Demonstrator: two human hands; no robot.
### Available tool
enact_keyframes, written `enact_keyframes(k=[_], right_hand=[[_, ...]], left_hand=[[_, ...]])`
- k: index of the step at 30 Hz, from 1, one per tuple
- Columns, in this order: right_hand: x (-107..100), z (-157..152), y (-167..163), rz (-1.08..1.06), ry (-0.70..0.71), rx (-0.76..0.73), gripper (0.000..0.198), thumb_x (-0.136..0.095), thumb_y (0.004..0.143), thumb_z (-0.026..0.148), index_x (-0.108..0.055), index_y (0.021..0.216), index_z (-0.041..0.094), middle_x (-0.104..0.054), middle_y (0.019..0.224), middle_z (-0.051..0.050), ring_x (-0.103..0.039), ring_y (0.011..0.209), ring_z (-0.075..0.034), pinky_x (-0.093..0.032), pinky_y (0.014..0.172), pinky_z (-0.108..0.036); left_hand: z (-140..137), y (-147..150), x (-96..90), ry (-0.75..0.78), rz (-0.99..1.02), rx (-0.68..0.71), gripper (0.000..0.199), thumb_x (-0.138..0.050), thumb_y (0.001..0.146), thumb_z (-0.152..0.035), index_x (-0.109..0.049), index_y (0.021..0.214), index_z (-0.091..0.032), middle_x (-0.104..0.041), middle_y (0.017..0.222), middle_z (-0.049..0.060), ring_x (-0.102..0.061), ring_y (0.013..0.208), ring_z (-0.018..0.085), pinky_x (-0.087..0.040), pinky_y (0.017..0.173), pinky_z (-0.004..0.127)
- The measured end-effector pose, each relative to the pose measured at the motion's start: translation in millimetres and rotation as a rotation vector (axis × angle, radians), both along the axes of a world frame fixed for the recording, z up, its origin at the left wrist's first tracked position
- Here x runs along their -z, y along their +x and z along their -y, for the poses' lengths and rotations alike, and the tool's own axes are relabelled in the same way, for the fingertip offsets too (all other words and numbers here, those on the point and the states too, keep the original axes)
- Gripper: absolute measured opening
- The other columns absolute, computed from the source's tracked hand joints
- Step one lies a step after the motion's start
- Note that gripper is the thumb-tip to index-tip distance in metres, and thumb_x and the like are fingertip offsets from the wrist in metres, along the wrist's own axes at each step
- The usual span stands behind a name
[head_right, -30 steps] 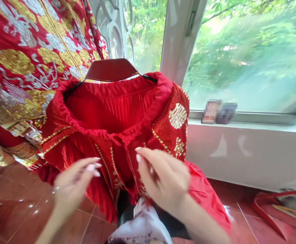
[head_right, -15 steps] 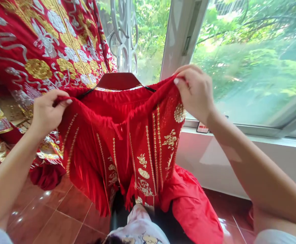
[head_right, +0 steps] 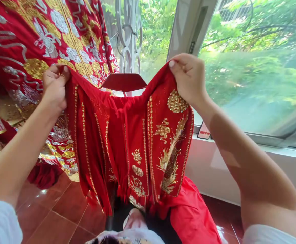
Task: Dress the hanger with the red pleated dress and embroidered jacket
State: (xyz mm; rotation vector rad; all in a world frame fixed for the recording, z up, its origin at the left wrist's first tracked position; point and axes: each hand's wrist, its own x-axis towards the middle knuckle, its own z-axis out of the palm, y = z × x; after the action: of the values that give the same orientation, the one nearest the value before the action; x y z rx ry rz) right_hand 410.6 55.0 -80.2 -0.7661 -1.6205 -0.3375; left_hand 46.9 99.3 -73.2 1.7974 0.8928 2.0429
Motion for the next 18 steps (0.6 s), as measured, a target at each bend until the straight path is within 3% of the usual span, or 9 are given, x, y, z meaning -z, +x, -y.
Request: enact_keyframes(k=[3, 9, 11, 14, 16, 18], right_hand=[[1, -1, 0, -0.071, 0.118, 0.078, 0.029, -0.047, 0.094, 0.036, -0.069, 0.089, 0.018, -0.068, 0.086, -0.009, -0.061, 0.084, -0.017, -0.047, 0.079, -0.032], [8, 15, -8, 0.349, -0.199, -0.097, 0.017, -0.061, 0.086, 0.032, -0.073, 0.088, 0.021, -0.071, 0.096, -0.004, -0.062, 0.088, -0.012, -0.048, 0.082, -0.027], [11, 17, -4, 0.342, -0.234, -0.124, 0.026, -0.065, 0.083, 0.029, -0.071, 0.106, 0.020, -0.070, 0.105, -0.006, -0.061, 0.092, -0.012, -0.047, 0.083, -0.027], [19, 19, 9, 0.266, -0.383, -0.137, 0.056, -0.064, 0.082, 0.024, -0.052, 0.136, 0.017, -0.068, 0.114, -0.010, -0.061, 0.090, -0.011, -0.046, 0.079, -0.026], [26, 22, 17, 0.266, -0.491, -0.094, 0.049, -0.059, 0.085, 0.024, -0.055, 0.134, 0.016, -0.069, 0.111, -0.010, -0.061, 0.088, -0.011, -0.046, 0.077, -0.026], [33, 25, 21, 0.234, -0.507, -0.050, 0.035, -0.055, 0.088, 0.024, -0.066, 0.120, 0.015, -0.071, 0.105, -0.008, -0.061, 0.088, -0.012, -0.045, 0.076, -0.025]], left_hand=[[-5, -2, 1.9, -0.005, 0.001, 0.009, 0.059, -0.062, 0.066, -0.076, -0.052, 0.094, -0.024, -0.067, 0.103, -0.002, -0.059, 0.091, 0.012, -0.050, 0.088, 0.035], [33, 6, 4.3, -0.354, -0.398, 0.210, 0.024, -0.062, 0.086, -0.039, -0.053, 0.090, -0.017, -0.066, 0.083, 0.003, -0.059, 0.073, 0.012, -0.053, 0.073, 0.034], [44, 5, 0.2, -0.369, -0.475, 0.214, 0.016, -0.058, 0.090, -0.031, -0.054, 0.089, -0.015, -0.064, 0.080, 0.002, -0.058, 0.069, 0.010, -0.052, 0.070, 0.031], [51, -4, -5.6, -0.378, -0.684, 0.178, 0.019, -0.058, 0.089, -0.029, -0.057, 0.097, -0.012, -0.064, 0.080, 0.001, -0.058, 0.069, 0.009, -0.050, 0.067, 0.027], [52, -10, -6.3, -0.370, -0.785, 0.145, 0.025, -0.059, 0.088, -0.030, -0.059, 0.103, -0.011, -0.065, 0.080, 0.001, -0.057, 0.070, 0.010, -0.048, 0.065, 0.026], [51, -11, -4.4, -0.321, -0.781, 0.109, 0.024, -0.060, 0.085, -0.029, -0.061, 0.099, -0.010, -0.064, 0.077, 0.002, -0.054, 0.067, 0.009, -0.046, 0.063, 0.026]])
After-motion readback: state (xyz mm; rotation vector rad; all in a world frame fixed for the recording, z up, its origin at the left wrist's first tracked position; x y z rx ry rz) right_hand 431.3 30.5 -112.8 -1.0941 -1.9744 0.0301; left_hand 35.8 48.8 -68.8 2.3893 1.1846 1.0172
